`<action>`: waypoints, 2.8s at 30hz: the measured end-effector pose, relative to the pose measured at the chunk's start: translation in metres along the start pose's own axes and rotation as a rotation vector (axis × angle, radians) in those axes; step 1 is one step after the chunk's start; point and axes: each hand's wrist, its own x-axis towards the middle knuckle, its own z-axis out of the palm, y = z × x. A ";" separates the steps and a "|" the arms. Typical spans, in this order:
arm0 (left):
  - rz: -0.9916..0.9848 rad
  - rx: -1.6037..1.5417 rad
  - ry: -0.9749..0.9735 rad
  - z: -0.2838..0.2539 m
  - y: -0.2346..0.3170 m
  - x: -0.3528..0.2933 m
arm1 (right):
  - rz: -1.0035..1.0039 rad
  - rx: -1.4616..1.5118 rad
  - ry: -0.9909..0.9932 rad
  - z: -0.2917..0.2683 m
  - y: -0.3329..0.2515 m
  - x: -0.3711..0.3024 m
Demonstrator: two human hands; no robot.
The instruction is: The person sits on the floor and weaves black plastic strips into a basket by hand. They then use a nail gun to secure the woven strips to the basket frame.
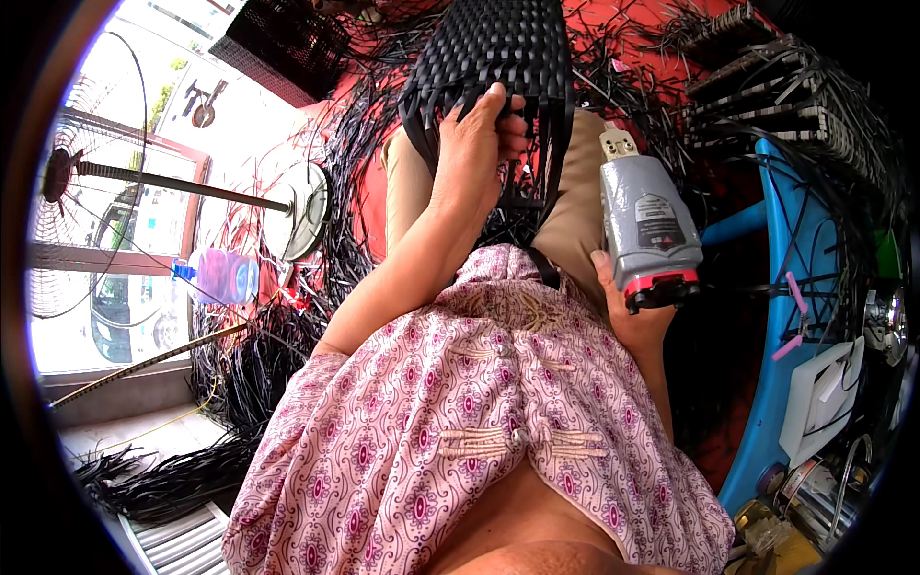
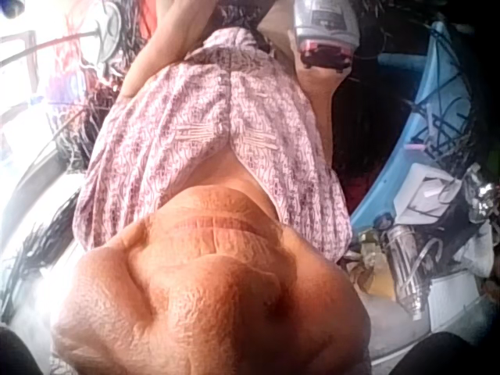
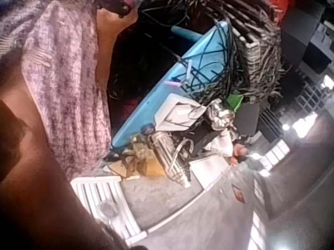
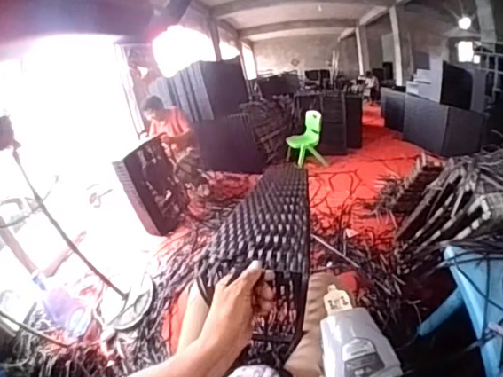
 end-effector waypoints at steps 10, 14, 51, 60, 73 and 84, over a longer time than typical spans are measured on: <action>-0.245 -0.378 -0.162 -0.003 -0.016 -0.003 | -0.052 -0.057 0.023 0.001 -0.010 0.006; -0.081 -0.232 -0.187 -0.005 -0.034 -0.007 | -0.009 -0.044 0.000 0.003 -0.010 0.006; 0.456 0.203 -0.116 -0.029 -0.070 0.024 | 0.016 -0.139 -0.274 0.056 -0.048 0.022; 0.514 0.236 -0.121 -0.029 -0.066 0.024 | -0.128 -0.349 -0.281 0.058 -0.045 0.020; 0.430 0.129 -0.188 -0.034 -0.070 0.028 | -0.063 -0.127 -0.269 0.061 -0.048 0.028; 0.448 0.148 -0.200 -0.041 -0.075 0.033 | -0.076 -0.097 -0.194 0.063 -0.054 0.033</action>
